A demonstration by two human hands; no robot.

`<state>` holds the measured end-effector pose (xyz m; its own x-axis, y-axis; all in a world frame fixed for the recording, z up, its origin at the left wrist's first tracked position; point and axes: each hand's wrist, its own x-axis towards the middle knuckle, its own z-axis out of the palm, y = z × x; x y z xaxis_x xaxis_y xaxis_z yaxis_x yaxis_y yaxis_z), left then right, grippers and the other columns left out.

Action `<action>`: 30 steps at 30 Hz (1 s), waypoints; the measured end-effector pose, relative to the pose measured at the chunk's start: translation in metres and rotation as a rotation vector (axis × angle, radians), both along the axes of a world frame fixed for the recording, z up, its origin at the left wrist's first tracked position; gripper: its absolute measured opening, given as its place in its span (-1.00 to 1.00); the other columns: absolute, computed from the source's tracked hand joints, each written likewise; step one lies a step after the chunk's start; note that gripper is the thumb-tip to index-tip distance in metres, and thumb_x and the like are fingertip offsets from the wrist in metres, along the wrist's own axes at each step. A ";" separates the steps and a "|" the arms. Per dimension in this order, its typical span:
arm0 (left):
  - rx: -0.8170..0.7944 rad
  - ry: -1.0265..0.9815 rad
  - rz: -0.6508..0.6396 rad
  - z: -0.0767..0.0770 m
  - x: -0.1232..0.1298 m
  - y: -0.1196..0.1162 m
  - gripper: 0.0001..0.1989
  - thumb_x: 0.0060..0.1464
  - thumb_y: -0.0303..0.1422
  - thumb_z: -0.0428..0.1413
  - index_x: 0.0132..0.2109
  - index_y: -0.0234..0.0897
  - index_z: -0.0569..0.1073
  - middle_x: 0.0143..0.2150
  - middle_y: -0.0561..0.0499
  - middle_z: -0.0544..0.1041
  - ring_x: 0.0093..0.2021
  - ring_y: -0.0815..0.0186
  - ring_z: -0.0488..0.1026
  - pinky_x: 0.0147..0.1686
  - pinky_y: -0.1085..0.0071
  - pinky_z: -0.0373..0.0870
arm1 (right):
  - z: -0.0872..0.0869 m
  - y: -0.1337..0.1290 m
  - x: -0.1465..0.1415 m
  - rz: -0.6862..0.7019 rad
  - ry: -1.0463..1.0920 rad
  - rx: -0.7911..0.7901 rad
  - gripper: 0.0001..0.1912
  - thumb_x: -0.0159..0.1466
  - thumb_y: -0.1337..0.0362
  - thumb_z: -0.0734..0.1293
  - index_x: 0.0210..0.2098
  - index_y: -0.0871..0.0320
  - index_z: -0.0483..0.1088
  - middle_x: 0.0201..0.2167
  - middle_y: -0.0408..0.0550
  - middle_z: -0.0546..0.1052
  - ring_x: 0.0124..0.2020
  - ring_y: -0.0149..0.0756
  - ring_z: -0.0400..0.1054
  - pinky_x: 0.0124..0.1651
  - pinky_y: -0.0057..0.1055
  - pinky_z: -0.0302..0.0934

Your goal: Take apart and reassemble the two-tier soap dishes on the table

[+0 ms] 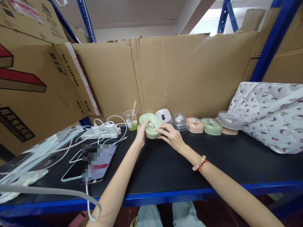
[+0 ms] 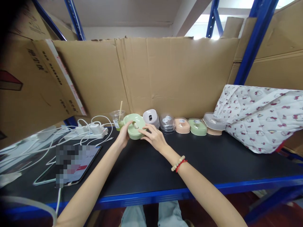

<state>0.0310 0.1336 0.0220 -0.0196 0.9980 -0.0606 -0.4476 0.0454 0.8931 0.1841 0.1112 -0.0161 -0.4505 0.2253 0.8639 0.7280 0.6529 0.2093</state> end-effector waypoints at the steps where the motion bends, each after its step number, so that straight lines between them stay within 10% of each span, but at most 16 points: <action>1: -0.001 0.004 0.026 -0.001 0.000 0.001 -0.72 -0.07 -0.35 0.12 -0.16 -0.37 0.43 -0.25 -0.07 0.49 -0.30 0.29 0.45 -0.27 0.44 0.37 | -0.001 0.000 0.000 0.005 0.002 -0.029 -0.73 0.24 0.21 0.24 -0.10 0.10 0.43 -0.20 0.01 0.46 -0.03 -0.25 0.30 -0.07 -0.34 0.32; 8: 0.075 0.004 0.180 0.005 -0.001 -0.001 -0.78 -0.17 -0.42 0.12 -0.27 -0.31 0.42 -0.30 0.04 0.48 -0.26 0.31 0.42 -0.26 0.49 0.33 | -0.004 -0.006 -0.008 0.089 0.368 -0.328 -0.54 0.18 0.06 0.28 0.04 0.07 0.30 -0.03 0.05 0.35 -0.03 -0.20 0.30 -0.11 -0.26 0.34; 16: 0.155 0.049 -0.103 0.007 0.003 -0.011 -0.70 -0.23 -0.30 0.23 -0.27 -0.32 0.48 -0.25 -0.03 0.50 -0.09 0.18 0.41 -0.12 0.42 0.34 | 0.002 -0.006 -0.024 0.355 1.047 -0.799 -0.25 0.05 -0.05 0.30 0.13 0.19 0.13 -0.09 0.13 0.45 -0.18 -0.20 0.41 -0.19 -0.28 0.35; 30: 0.130 0.181 -0.135 0.007 0.003 -0.013 -0.70 -0.23 -0.25 0.28 -0.33 -0.35 0.52 -0.29 -0.07 0.52 -0.16 0.15 0.43 -0.17 0.40 0.36 | 0.018 -0.014 -0.023 0.424 1.286 -0.943 -0.40 -0.18 0.01 0.45 -0.22 0.24 0.41 -0.51 -0.07 0.53 -0.45 -0.27 0.42 -0.40 -0.41 0.29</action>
